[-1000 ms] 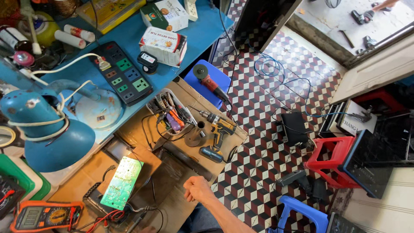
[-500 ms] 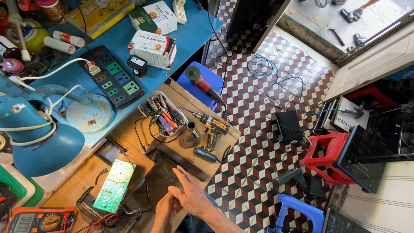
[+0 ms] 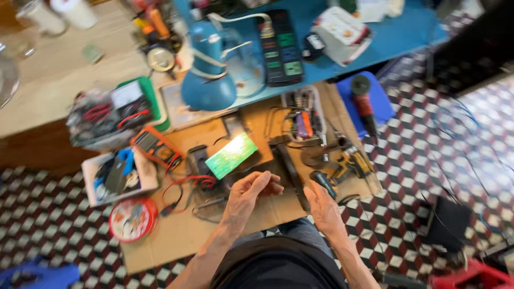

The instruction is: The person tests a green circuit board by connecting it to a power supply and multimeter, then attaches a small fan to the board and observes it spinning. The person uses a magnifying glass to inspect the board and continues testing with probes.

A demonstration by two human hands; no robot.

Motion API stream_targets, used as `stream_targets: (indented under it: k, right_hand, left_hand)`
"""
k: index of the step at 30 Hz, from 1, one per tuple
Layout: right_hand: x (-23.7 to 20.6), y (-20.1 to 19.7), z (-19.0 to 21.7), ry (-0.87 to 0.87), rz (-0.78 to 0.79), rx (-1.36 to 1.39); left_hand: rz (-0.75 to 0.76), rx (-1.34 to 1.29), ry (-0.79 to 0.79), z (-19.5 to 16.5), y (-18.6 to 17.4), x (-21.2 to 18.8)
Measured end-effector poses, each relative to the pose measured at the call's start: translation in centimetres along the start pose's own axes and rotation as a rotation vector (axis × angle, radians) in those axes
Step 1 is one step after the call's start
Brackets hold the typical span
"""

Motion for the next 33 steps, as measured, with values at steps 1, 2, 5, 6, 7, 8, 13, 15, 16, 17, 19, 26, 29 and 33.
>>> stream_targets:
  k: [1, 2, 5, 6, 7, 8, 13, 15, 16, 17, 19, 26, 29, 33]
  right_hand:
    - [0.8, 0.4, 0.9, 0.017, 0.063, 0.016]
    - [1.6, 0.5, 1.9, 0.039, 0.108, 0.027]
    - [4.0, 0.4, 6.1, -0.062, 0.232, 0.017]
    - [4.8, 0.4, 7.3, -0.091, 0.252, 0.01]
    - [5.5, 0.4, 8.4, -0.116, 0.271, 0.005]
    - [6.2, 0.4, 9.4, -0.14, 0.288, -0.001]
    - [9.9, 3.1, 12.8, -0.105, 0.377, 0.15]
    - [11.9, 4.7, 13.7, -0.066, 0.399, 0.261]
    - [13.0, 5.4, 14.1, -0.067, 0.397, 0.293]
    - [13.9, 6.0, 14.3, -0.069, 0.392, 0.324]
    - [15.6, 7.2, 14.4, -0.049, 0.374, 0.32]
    - [18.2, 10.0, 12.5, 0.037, 0.299, 0.284]
    - [18.5, 10.2, 11.9, 0.038, 0.229, 0.317]
    - [17.6, 10.5, 10.8, 0.134, 0.202, 0.358]
  left_hand:
    - [-0.071, 0.076, 0.069, -0.3, -1.6, -0.3]
    - [-0.183, 0.1, 0.149, -0.7, -3.3, -1.0]
    - [-0.501, 0.132, 0.335, -1.3, -7.7, -3.7]
    - [-0.608, 0.116, 0.364, -1.1, -9.1, -4.7]
    - [-0.713, 0.099, 0.388, -0.7, -10.3, -5.8]
    - [-0.805, 0.148, 0.342, 0.0, -11.0, -6.6]
    - [-0.977, 0.289, 0.259, 2.1, -12.9, -8.4]
    - [-0.972, 0.333, 0.255, 2.3, -12.8, -8.2]
    - [-0.963, 0.356, 0.25, 2.2, -12.8, -8.1]
    - [-0.958, 0.5, 0.209, 1.8, -12.7, -7.8]
    - [-0.926, 0.79, 0.125, 0.6, -13.1, -6.6]
    - [-0.587, 1.114, 0.213, -2.0, -15.0, -1.4]
    - [-0.488, 1.123, 0.121, -1.9, -16.1, -0.5]
    - [-0.402, 1.136, 0.07, -1.4, -16.7, -0.4]
Point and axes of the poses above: each hand's wrist, its own x-axis towards the middle knuckle, its own y-axis out of the palm, z = x × y, the point moved 6 cm from there along x, towards the middle knuckle, and after that the axes turned 6 degrees about z, right-handed, at the moved point
